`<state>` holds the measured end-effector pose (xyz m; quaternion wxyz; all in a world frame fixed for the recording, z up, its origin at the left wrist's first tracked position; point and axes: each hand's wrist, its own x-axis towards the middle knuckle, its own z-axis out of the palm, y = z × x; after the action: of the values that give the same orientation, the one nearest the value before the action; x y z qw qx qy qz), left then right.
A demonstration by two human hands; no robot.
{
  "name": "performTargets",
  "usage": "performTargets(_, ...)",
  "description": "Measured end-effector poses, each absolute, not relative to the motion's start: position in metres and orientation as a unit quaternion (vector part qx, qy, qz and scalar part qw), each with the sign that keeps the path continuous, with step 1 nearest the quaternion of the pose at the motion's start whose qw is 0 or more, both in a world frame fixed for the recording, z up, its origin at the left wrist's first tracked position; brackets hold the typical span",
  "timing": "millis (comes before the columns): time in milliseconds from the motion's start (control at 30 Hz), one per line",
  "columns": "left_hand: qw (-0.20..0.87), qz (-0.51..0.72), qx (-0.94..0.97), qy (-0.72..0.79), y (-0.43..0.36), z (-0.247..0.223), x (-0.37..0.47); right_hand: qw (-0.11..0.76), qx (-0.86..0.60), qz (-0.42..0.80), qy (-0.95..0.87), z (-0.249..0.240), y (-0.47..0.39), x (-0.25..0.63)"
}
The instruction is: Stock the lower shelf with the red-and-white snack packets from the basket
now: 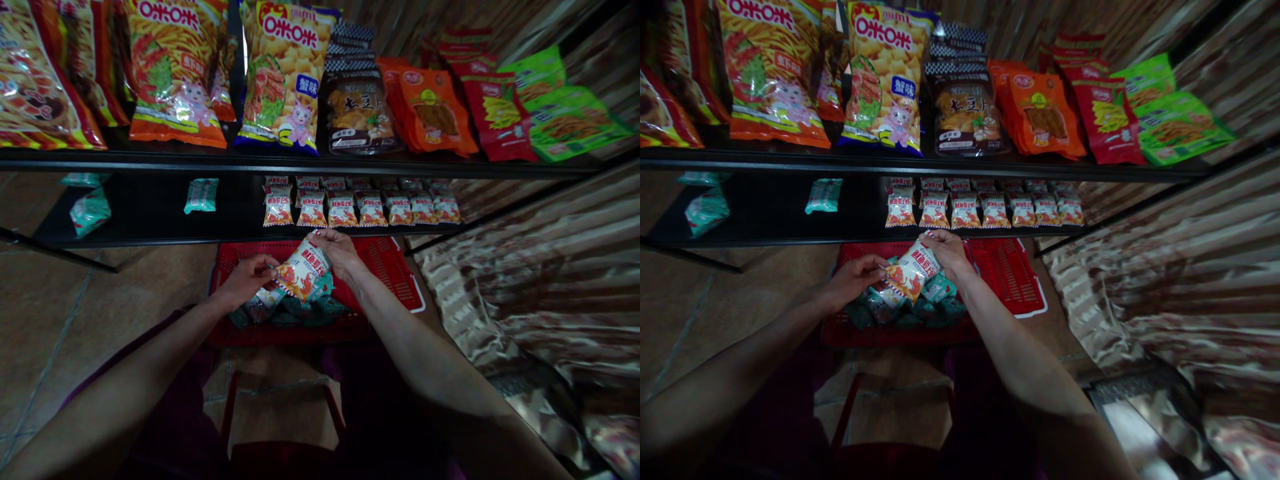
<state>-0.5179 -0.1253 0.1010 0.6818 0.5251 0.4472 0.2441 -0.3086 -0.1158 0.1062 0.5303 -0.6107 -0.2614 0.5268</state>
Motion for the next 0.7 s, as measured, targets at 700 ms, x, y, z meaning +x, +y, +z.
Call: performTargets(700, 0.741, 0.278, 0.404, 0.46, -0.138, 0.092, -0.492, 0.397, -0.545, 0.459, -0.579, 0.104, -0.13, -0.329)
